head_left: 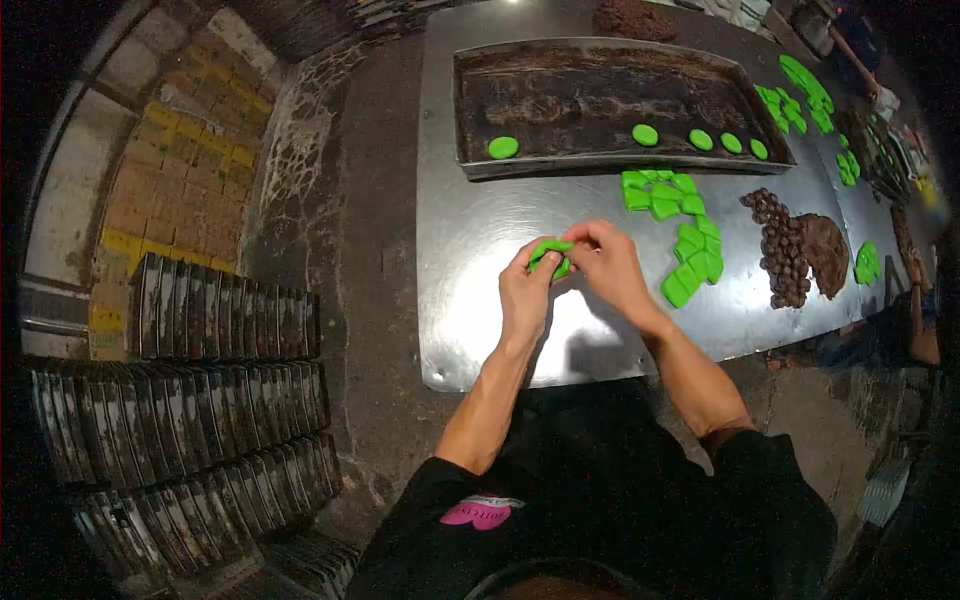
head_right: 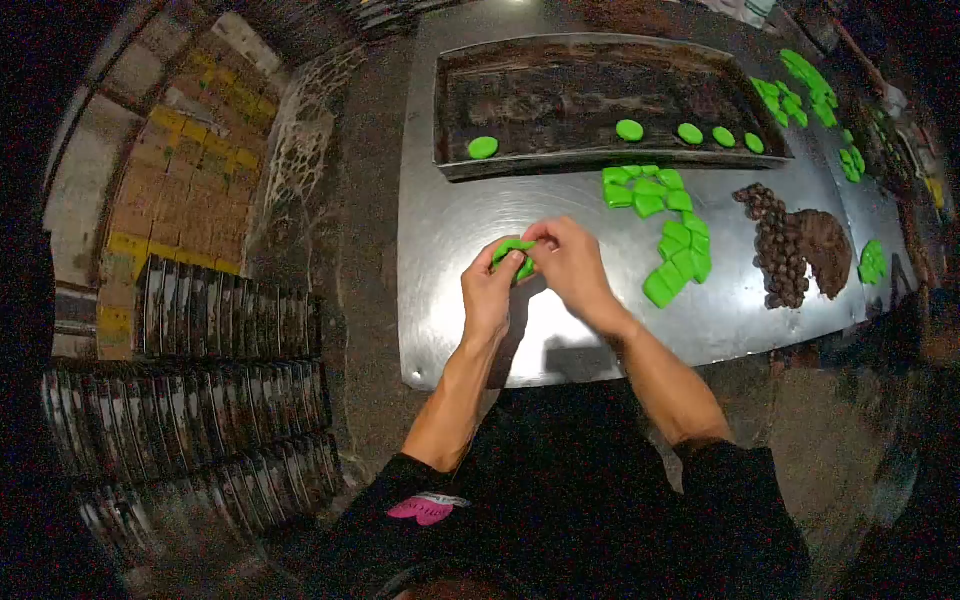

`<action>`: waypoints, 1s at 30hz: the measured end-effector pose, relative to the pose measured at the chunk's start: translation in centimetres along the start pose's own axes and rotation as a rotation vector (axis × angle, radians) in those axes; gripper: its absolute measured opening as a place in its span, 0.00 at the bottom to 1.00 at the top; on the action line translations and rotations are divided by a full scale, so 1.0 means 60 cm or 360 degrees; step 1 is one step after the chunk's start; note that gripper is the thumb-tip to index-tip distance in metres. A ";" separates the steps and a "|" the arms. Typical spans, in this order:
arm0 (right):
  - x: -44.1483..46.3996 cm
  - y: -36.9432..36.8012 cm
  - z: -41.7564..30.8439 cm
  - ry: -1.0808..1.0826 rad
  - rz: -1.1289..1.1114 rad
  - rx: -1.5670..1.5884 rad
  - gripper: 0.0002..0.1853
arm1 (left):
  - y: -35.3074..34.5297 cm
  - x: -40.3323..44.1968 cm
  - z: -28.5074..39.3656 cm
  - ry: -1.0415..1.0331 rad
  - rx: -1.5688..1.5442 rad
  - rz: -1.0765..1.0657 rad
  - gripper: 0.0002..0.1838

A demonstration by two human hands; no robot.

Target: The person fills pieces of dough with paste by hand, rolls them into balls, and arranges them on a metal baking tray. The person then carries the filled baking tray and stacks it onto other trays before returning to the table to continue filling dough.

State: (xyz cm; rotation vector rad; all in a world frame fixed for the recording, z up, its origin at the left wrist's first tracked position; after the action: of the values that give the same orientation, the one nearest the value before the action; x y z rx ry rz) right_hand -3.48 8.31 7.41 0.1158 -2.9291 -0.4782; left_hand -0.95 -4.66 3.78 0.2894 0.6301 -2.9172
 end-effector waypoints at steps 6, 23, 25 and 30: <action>-0.059 -0.008 -0.052 0.0814 0.0018 -0.0894 0.15 | -0.027 -0.065 0.042 -0.0057 0.0181 -0.0083 0.24; 0.011 0.089 -0.056 0.0858 -0.0051 -0.0388 0.18 | -0.125 0.040 0.071 0.0050 0.0481 0.0235 0.31; 0.019 0.102 -0.037 0.0881 -0.0061 -0.0417 0.17 | -0.122 0.044 0.052 -0.0036 0.0563 0.0122 0.32; 0.066 0.099 -0.068 0.0169 -0.0313 0.0084 0.09 | -0.111 0.019 0.074 -0.0028 0.0433 0.0049 0.27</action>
State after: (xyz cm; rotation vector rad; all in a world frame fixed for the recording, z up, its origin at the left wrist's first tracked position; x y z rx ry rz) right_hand -6.91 12.28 13.73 0.4258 -2.8396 -0.4085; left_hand -3.97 -0.62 10.14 0.2997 0.2215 -2.9692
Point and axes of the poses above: each hand's wrist, its own x-axis towards the middle knuckle, its own y-axis out of the back of the hand, z = x × y, the point moved 2 cm from there along x, towards the middle knuckle, and after that the axes turned 2 degrees about z, right-handed, at the moved point
